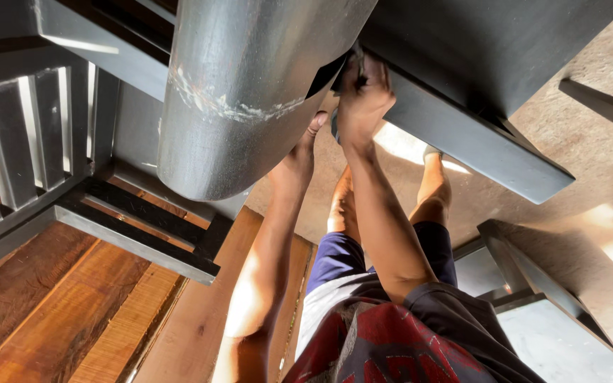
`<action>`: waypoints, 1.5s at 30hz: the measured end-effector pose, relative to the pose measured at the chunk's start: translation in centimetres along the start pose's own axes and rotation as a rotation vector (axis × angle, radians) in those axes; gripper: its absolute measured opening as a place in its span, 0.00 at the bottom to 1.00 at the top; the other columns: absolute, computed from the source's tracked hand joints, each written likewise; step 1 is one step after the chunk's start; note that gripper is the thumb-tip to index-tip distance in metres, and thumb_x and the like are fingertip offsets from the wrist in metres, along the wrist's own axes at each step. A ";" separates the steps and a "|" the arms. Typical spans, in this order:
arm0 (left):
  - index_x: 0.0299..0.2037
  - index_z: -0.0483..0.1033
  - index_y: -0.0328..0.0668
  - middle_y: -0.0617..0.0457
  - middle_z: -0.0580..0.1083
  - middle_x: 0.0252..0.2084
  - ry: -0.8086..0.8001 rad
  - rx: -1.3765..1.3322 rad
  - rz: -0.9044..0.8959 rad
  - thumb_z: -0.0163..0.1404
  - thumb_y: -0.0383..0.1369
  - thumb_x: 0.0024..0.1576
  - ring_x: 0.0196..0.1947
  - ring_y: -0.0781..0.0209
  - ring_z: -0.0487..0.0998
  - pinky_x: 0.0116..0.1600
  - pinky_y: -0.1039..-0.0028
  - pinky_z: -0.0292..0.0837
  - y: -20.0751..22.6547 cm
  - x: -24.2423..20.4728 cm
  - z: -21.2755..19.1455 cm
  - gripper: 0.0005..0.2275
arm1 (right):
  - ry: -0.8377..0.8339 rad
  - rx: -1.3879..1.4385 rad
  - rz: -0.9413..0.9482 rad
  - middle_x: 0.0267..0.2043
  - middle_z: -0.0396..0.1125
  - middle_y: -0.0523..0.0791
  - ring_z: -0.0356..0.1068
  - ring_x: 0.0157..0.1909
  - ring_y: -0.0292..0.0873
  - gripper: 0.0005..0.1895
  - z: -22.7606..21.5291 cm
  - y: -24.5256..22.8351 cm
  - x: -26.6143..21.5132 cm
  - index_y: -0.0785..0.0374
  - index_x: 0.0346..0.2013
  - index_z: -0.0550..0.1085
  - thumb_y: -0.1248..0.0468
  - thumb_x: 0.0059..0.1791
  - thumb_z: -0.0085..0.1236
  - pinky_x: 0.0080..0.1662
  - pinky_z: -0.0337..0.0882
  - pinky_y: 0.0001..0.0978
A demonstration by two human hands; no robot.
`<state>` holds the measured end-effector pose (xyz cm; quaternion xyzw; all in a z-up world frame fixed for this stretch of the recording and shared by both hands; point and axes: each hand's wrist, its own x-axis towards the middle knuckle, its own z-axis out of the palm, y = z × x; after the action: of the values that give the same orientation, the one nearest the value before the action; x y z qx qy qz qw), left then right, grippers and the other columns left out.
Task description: The person sands the surfaces and edges of black wooden chairs and tables using pieces of sandpaper by hand.
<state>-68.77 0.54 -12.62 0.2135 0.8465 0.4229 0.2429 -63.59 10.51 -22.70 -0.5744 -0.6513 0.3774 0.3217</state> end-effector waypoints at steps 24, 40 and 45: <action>0.39 0.80 0.31 0.44 0.78 0.30 -0.041 0.121 -0.110 0.58 0.40 0.62 0.28 0.55 0.74 0.37 0.65 0.70 -2.1 -0.7 1.3 0.15 | -0.552 0.142 0.074 0.33 0.71 0.48 0.70 0.31 0.38 0.05 -6.6 2.0 -8.4 0.67 0.41 0.75 0.69 0.52 0.60 0.34 0.69 0.30; 0.50 0.77 0.35 0.59 0.75 0.39 -0.451 -0.474 -0.393 0.53 0.36 0.63 0.37 0.74 0.70 0.43 0.82 0.67 -0.9 -5.7 7.0 0.12 | -0.848 0.217 0.184 0.37 0.72 0.44 0.65 0.33 0.34 0.12 -18.7 3.9 0.0 0.65 0.48 0.76 0.63 0.53 0.61 0.37 0.67 0.28; 0.43 0.77 0.32 0.56 0.77 0.38 -0.334 -0.354 -0.272 0.57 0.33 0.62 0.39 0.72 0.74 0.47 0.80 0.72 -1.1 -5.2 8.4 0.09 | -0.792 0.417 0.429 0.39 0.74 0.43 0.72 0.40 0.30 0.16 -17.3 2.5 0.9 0.64 0.49 0.75 0.58 0.52 0.64 0.43 0.73 0.24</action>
<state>-59.83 2.13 -16.69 0.1188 0.7286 0.4866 0.4671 -47.65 13.70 -16.07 -0.4313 -0.5014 0.7465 0.0727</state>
